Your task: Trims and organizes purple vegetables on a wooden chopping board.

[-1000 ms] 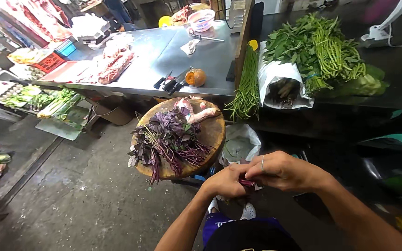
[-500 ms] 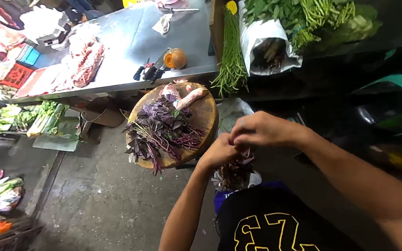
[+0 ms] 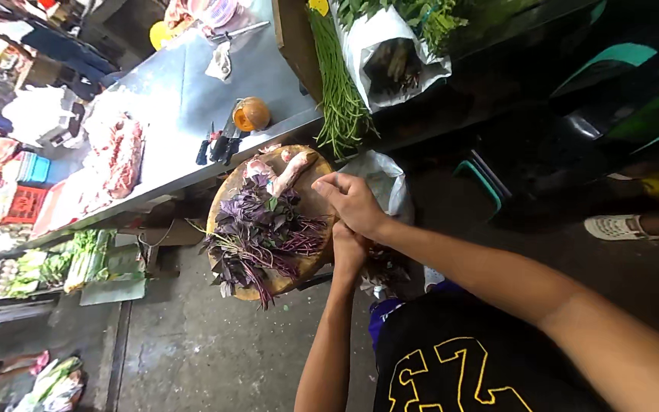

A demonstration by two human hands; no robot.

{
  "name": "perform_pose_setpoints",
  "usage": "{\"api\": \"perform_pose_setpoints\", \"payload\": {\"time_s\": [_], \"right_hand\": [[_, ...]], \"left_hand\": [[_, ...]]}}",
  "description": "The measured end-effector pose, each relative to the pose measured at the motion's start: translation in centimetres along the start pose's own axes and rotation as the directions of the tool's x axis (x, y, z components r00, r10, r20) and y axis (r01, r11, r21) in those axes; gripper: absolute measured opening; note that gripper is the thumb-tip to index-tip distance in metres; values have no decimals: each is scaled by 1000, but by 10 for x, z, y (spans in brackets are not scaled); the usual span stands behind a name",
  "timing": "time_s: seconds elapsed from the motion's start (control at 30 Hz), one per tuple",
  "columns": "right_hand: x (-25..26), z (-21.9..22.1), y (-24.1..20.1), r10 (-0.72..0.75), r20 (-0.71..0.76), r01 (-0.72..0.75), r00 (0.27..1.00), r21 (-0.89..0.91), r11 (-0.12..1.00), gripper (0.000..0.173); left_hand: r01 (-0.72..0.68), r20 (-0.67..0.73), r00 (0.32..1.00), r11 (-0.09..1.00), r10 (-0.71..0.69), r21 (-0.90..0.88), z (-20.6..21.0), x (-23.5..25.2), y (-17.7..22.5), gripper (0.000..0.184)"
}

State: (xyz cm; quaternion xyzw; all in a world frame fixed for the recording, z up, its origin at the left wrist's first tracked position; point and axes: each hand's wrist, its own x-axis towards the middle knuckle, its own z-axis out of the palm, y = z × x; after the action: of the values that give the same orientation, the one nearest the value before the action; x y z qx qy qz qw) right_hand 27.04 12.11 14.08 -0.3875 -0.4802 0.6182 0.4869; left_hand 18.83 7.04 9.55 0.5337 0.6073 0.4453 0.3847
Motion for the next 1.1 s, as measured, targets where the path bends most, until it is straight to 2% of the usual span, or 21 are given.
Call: {"api": "perform_pose_setpoints", "payload": {"time_s": [0.07, 0.13, 0.2, 0.27, 0.33, 0.43, 0.67, 0.77, 0.97, 1.1], "right_hand": [[5, 0, 3, 10, 70, -12, 997, 22, 1000, 26], [13, -15, 2, 12, 221, -16, 975, 19, 1000, 37], [18, -37, -5, 15, 294, -9, 956, -22, 1000, 42], [16, -54, -10, -9, 279, 45, 960, -125, 991, 33], [5, -56, -15, 37, 286, 36, 958, -244, 969, 24], [-7, -45, -14, 111, 302, 3, 947, -354, 935, 22], [-14, -37, -8, -34, 266, 127, 963, -341, 932, 19], [-15, -39, -7, -85, 285, 158, 955, -245, 956, 14], [-21, -36, 2, -217, 199, 254, 956, -183, 950, 13], [-25, -34, 8, -311, 134, 335, 941, -223, 916, 22]], "left_hand": [[64, -8, 998, 997, -64, -46, 1, -1, -2, 9], [114, 12, 993, 978, -114, -176, -2, 3, -14, 6], [149, 44, 989, 944, -142, -295, -8, 3, -19, 14], [163, 52, 987, 909, -155, -382, -14, 1, -18, 17], [157, 30, 987, 896, -159, -416, -15, 1, -16, 14], [158, -17, 983, 899, -181, -408, -11, -1, -14, 13], [106, -16, 992, 884, -128, -456, -11, -6, -10, 17], [96, 17, 995, 883, -99, -459, -13, -8, -10, 19], [67, 71, 997, 928, -43, -366, -20, -9, -3, 16], [18, 15, 1000, 977, -15, -214, -20, -6, -4, 9]]}}
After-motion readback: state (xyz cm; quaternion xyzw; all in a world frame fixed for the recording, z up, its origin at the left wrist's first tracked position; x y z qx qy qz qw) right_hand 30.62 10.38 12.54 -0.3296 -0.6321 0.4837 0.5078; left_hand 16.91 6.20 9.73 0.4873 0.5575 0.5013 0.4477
